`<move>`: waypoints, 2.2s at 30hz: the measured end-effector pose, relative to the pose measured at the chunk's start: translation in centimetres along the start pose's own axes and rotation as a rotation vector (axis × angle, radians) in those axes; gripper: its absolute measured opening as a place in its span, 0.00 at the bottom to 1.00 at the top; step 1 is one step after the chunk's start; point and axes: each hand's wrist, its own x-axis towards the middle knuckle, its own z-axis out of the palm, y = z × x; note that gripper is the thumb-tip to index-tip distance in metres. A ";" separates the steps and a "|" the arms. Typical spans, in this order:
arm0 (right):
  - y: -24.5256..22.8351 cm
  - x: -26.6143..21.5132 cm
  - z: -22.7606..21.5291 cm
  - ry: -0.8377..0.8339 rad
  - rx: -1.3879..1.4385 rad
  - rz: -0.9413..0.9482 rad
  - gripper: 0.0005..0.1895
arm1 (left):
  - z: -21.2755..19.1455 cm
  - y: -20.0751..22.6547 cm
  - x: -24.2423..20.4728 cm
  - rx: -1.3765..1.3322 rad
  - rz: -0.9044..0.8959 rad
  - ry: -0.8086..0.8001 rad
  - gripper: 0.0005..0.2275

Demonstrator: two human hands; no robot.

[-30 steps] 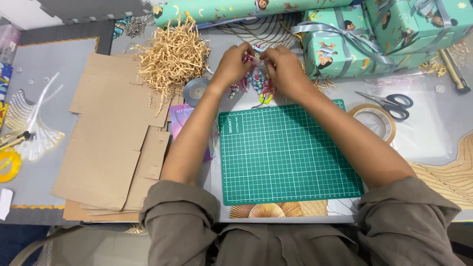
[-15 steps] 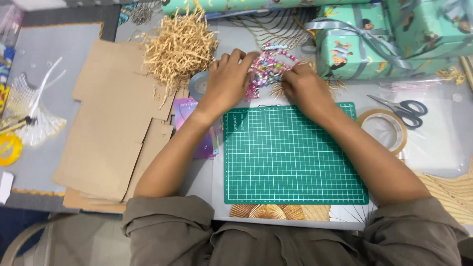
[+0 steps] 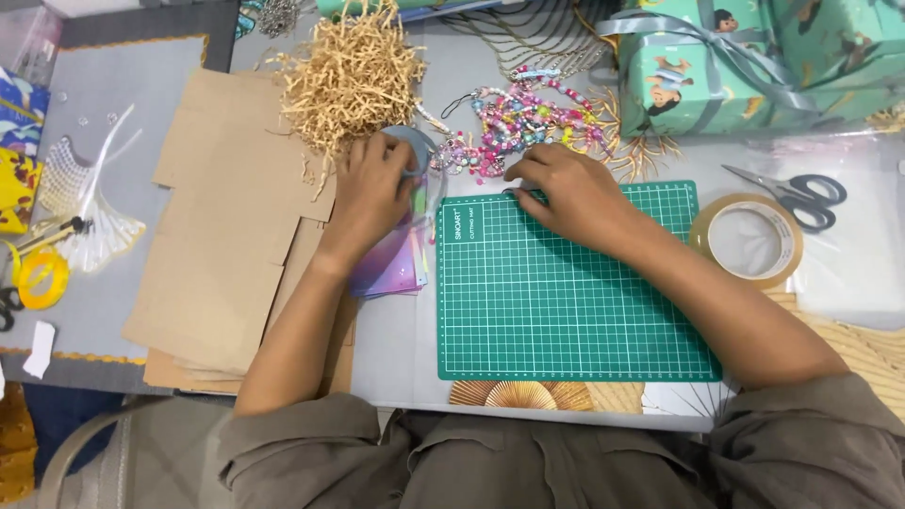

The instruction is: Sorting through a pile of beaded phone straps and attaching them to decorative backing cards for retail packaging.

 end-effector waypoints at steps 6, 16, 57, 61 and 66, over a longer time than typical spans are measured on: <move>-0.4 0.5 -0.4 -0.047 0.138 -0.063 0.08 | -0.8 -0.8 1.7 -0.154 -0.013 0.030 0.28; 0.6 0.1 2.7 -0.005 0.103 -0.222 0.11 | -3.2 0.5 0.2 -0.179 0.017 0.133 0.41; 0.5 0.1 2.0 0.216 1.214 0.187 0.18 | -3.9 10.1 7.4 -1.233 -0.093 0.262 0.11; -0.1 0.2 0.9 0.242 1.368 0.246 0.24 | -3.8 11.9 6.9 -1.746 -0.374 0.281 0.11; 0.0 0.4 2.2 0.236 1.753 0.122 0.09 | 1.0 16.0 7.6 -2.224 -0.404 0.523 0.22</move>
